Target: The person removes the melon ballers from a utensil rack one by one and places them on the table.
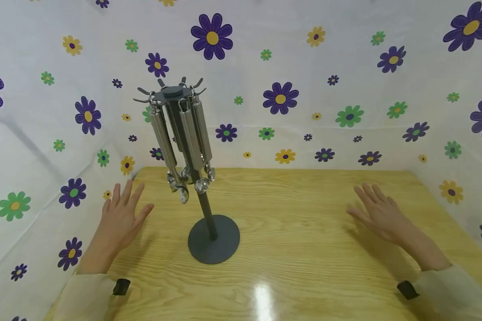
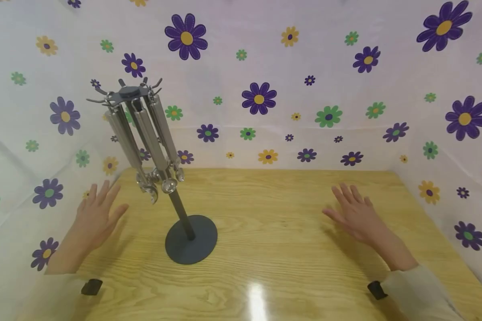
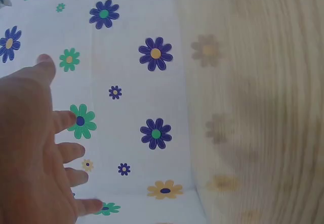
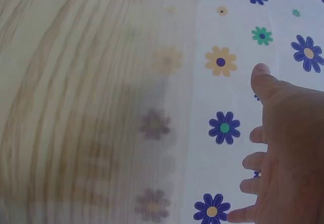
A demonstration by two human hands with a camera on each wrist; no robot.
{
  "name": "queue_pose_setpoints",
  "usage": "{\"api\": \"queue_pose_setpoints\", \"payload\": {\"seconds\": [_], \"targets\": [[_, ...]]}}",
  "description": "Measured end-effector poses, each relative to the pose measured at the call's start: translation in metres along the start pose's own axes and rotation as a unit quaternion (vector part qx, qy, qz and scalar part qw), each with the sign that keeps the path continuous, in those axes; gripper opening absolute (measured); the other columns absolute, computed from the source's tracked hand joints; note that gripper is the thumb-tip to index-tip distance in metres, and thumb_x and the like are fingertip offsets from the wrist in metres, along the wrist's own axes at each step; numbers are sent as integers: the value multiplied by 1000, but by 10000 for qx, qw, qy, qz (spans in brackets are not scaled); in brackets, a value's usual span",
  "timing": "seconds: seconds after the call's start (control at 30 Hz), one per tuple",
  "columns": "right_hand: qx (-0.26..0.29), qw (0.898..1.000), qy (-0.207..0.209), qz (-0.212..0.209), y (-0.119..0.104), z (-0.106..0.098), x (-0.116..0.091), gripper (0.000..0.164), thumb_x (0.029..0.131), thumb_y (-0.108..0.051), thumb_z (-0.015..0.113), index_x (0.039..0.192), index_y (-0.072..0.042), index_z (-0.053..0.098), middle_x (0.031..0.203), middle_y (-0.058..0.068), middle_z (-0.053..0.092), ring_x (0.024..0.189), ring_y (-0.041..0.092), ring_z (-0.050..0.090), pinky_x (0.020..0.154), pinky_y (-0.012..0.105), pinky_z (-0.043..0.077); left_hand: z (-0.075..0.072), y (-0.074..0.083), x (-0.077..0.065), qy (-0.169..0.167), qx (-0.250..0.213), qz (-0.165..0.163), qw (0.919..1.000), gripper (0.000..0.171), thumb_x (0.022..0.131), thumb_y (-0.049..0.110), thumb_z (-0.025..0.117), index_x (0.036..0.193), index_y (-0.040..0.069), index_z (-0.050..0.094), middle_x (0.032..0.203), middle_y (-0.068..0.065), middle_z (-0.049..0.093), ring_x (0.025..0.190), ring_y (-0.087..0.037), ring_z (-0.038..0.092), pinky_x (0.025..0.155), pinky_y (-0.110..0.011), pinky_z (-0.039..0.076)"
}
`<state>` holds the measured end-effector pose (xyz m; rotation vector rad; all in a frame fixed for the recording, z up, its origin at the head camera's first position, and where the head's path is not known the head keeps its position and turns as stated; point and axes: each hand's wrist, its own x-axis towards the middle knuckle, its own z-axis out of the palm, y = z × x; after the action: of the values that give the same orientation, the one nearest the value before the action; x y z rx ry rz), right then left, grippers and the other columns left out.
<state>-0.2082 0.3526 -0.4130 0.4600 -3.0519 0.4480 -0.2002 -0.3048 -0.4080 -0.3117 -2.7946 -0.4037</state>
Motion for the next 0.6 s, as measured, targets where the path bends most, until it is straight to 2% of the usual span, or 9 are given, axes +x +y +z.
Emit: {"api": "queue_pose_setpoints", "payload": {"seconds": [0.13,0.27,0.43,0.6], "targets": [[591,9981,-18,-177,-13,-1,3,81,108,-43,54,160,7,19,163,38,11,148,60,10,111,78,16,-6,5,0,144,-740,1,9972,67,112,44,40,161,0,27,164,-33,19,152,-55,10,114,-76,17],[1061,9939,-73,-309,-29,-1,5,81,106,-40,58,161,6,20,163,37,17,147,59,18,111,76,22,-17,16,-1,404,-1433,-73,9888,61,113,38,41,160,1,30,163,-30,28,149,-54,22,117,-70,20],[1440,9886,-46,-439,-47,-1,5,75,107,-38,58,159,5,26,160,34,28,145,56,27,111,73,28,-34,33,-1,725,-1820,-108,9806,55,114,34,36,159,2,35,159,-28,37,144,-55,32,115,-70,25],[1623,9847,230,-599,-66,0,4,65,108,-34,58,156,4,35,156,30,40,132,56,47,102,70,43,-52,55,1,1114,-2079,95,9717,49,114,29,38,156,3,42,157,-22,44,136,-55,44,107,-73,35]]}}
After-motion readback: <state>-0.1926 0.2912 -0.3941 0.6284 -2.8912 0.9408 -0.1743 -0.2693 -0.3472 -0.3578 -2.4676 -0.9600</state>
